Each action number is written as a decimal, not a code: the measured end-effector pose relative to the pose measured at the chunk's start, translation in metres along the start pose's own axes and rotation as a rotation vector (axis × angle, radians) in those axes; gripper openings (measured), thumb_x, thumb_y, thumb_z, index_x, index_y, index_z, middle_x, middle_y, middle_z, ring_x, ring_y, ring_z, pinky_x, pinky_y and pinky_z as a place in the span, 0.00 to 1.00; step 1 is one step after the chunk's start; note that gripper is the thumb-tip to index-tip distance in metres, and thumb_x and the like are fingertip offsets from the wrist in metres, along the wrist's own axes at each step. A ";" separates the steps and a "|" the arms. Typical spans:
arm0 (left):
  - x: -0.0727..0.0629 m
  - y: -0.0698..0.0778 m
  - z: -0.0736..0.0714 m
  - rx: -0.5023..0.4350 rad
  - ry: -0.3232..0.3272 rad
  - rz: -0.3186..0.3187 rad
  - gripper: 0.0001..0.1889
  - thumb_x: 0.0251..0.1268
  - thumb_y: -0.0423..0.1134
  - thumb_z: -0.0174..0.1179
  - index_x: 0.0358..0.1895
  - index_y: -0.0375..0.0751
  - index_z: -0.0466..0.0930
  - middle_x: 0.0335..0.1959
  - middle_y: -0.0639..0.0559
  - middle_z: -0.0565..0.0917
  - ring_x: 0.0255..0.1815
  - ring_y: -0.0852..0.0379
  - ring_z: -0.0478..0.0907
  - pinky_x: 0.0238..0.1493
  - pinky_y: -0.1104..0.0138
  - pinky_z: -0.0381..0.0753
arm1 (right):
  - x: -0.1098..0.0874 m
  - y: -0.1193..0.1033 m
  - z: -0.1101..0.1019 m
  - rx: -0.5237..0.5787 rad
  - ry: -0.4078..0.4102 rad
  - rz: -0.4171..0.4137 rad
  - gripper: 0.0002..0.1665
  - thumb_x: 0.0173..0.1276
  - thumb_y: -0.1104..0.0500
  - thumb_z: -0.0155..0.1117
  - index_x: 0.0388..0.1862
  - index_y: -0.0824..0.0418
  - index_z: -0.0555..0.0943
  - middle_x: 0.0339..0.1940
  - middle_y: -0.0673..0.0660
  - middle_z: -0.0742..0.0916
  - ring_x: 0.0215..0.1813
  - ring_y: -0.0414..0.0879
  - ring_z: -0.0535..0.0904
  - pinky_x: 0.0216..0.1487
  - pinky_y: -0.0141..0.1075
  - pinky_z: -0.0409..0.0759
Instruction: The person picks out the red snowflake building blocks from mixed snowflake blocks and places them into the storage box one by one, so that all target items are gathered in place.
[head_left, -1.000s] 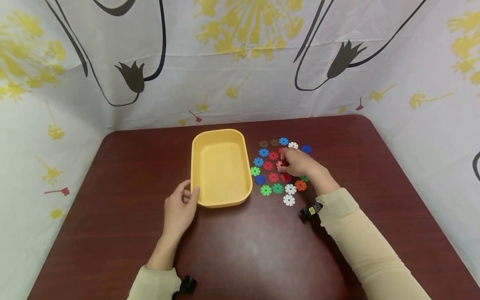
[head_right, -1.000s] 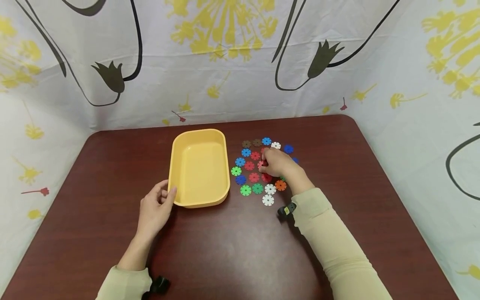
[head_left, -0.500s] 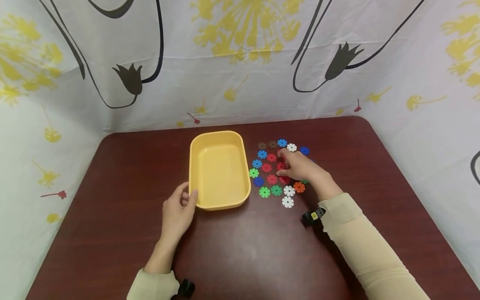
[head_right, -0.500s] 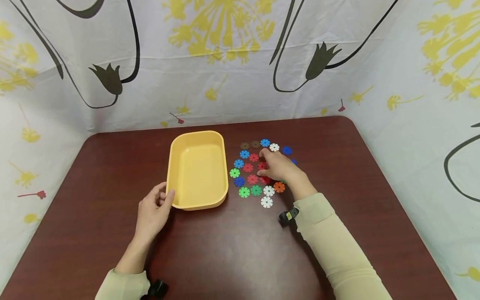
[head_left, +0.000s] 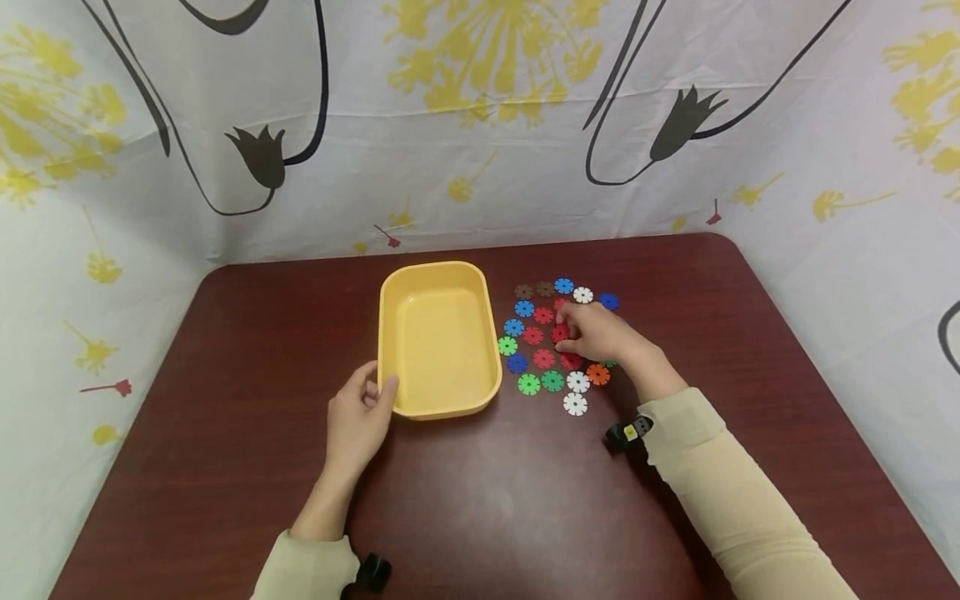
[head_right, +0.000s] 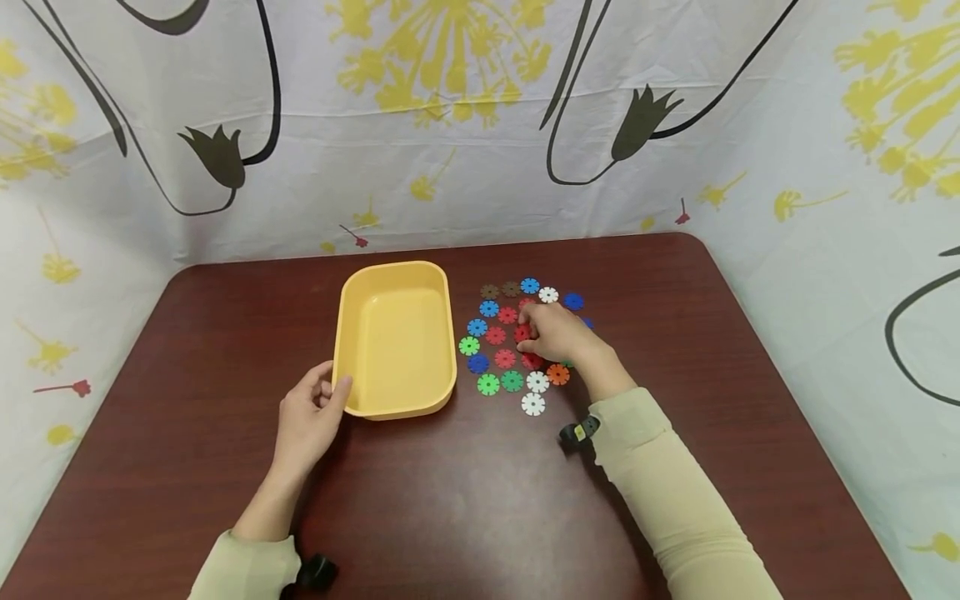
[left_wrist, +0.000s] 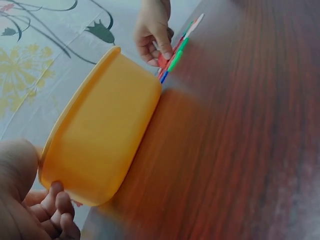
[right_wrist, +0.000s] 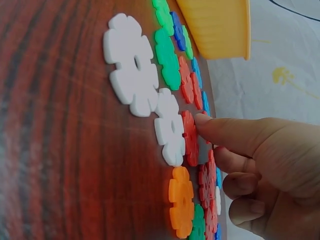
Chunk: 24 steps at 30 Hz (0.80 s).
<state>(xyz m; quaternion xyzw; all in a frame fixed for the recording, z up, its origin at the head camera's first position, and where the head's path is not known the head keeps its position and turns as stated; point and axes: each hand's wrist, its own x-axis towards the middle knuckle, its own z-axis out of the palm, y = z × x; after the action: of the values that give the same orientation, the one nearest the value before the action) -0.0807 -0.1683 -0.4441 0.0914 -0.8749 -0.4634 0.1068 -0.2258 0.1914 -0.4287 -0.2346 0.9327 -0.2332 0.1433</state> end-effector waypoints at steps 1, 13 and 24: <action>0.001 0.001 0.000 -0.002 0.003 -0.001 0.22 0.72 0.42 0.62 0.63 0.33 0.78 0.27 0.48 0.78 0.26 0.55 0.74 0.30 0.68 0.74 | 0.000 0.000 0.000 0.000 0.010 0.002 0.21 0.66 0.58 0.74 0.52 0.66 0.77 0.26 0.53 0.79 0.27 0.46 0.73 0.36 0.41 0.78; 0.003 0.005 0.002 -0.053 0.024 -0.025 0.20 0.75 0.40 0.59 0.62 0.31 0.78 0.23 0.48 0.77 0.20 0.56 0.70 0.23 0.70 0.71 | 0.005 -0.009 0.004 0.103 0.213 -0.001 0.22 0.70 0.55 0.71 0.55 0.65 0.76 0.30 0.55 0.79 0.26 0.49 0.71 0.31 0.41 0.73; -0.002 0.007 0.003 -0.544 0.044 -0.318 0.15 0.71 0.35 0.63 0.56 0.32 0.80 0.31 0.48 0.80 0.21 0.63 0.77 0.21 0.72 0.83 | 0.013 -0.024 0.007 0.198 0.357 -0.056 0.23 0.69 0.53 0.72 0.55 0.63 0.75 0.36 0.56 0.79 0.32 0.50 0.74 0.32 0.40 0.74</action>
<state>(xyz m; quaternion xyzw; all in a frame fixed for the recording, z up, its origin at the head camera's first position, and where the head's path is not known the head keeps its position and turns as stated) -0.0801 -0.1616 -0.4404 0.2050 -0.6911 -0.6893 0.0724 -0.2254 0.1636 -0.4250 -0.2002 0.9089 -0.3657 -0.0085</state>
